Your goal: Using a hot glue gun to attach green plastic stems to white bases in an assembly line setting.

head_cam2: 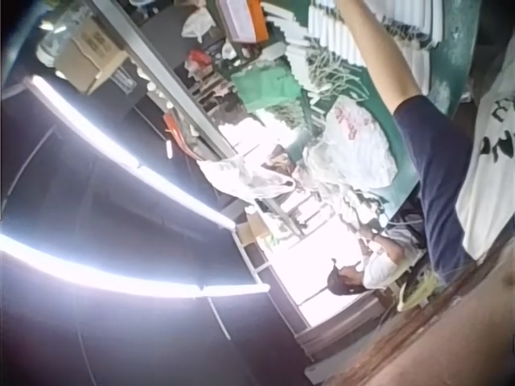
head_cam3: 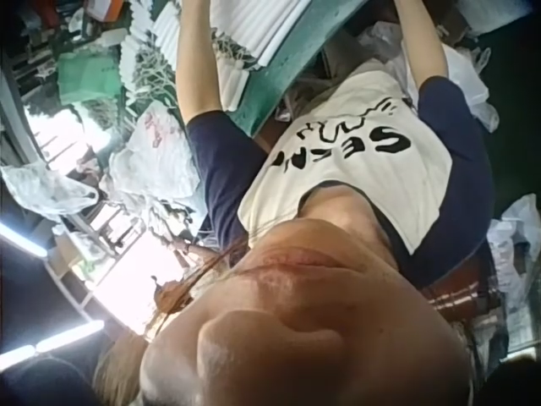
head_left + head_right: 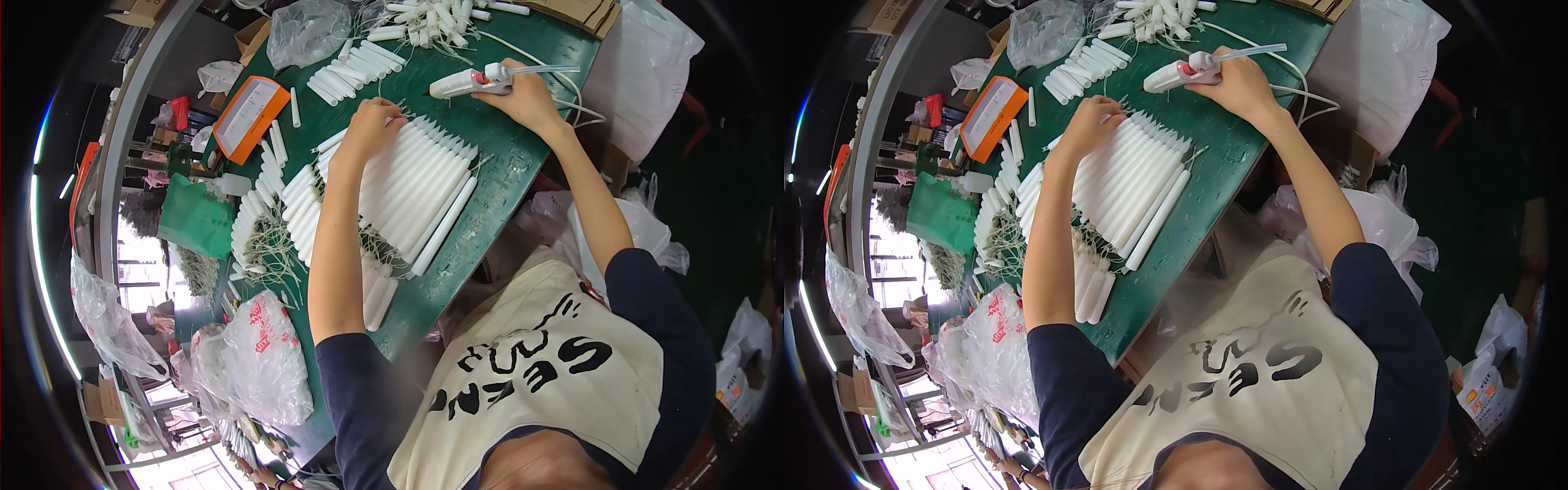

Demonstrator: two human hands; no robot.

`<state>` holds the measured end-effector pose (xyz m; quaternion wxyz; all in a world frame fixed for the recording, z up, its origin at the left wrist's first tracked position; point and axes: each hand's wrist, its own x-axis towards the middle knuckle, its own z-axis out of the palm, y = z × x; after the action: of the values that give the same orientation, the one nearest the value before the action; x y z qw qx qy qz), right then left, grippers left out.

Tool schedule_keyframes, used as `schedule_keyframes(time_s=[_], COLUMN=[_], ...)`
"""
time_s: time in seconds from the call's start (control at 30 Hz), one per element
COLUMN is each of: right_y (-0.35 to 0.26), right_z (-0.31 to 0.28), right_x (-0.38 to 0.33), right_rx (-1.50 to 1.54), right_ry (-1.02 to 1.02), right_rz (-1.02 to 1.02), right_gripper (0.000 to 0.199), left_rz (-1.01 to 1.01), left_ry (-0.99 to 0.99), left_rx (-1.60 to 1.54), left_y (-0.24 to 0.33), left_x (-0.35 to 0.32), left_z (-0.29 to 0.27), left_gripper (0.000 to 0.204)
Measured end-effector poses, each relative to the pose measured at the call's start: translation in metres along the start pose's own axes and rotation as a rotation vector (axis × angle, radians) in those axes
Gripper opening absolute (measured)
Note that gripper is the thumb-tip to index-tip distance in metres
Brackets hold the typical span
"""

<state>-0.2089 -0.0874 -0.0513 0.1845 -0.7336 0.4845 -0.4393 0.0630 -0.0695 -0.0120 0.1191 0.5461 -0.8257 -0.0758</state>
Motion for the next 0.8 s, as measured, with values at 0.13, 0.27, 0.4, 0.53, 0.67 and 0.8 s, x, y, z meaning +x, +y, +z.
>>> schedule_keyframes(time_s=[0.13, 0.27, 0.4, 0.53, 0.67, 0.8], right_y=[0.003, -0.001, 0.0, 0.001, -0.006, -0.004], right_z=[0.002, 0.0, -0.004, -0.003, -0.007, -0.008], right_x=[-0.002, -0.004, -0.001, -0.003, -0.006, -0.005], right_rx=[0.071, 0.078, 0.11, 0.088, 0.096, 0.114], right_ry=[0.007, -0.001, -0.024, -0.037, -0.076, -0.09], right_rz=[-0.026, -0.006, 0.041, 0.054, 0.081, 0.098], right_gripper=[0.045, 0.044, 0.044, 0.043, 0.038, 0.038], left_rz=[-0.049, 0.003, 0.0, 0.003, 0.029, -0.018], left_ry=[-0.061, -0.068, -0.101, -0.141, -0.203, -0.204], left_rx=[-0.083, -0.039, 0.034, 0.1, 0.127, -0.002], left_y=[-0.001, -0.001, 0.003, 0.007, 0.003, -0.003], left_x=[0.003, -0.001, -0.003, -0.001, 0.0, 0.001], left_z=[-0.001, -0.006, -0.015, -0.016, -0.014, -0.011], left_gripper=[0.018, 0.016, 0.017, 0.019, 0.021, 0.025])
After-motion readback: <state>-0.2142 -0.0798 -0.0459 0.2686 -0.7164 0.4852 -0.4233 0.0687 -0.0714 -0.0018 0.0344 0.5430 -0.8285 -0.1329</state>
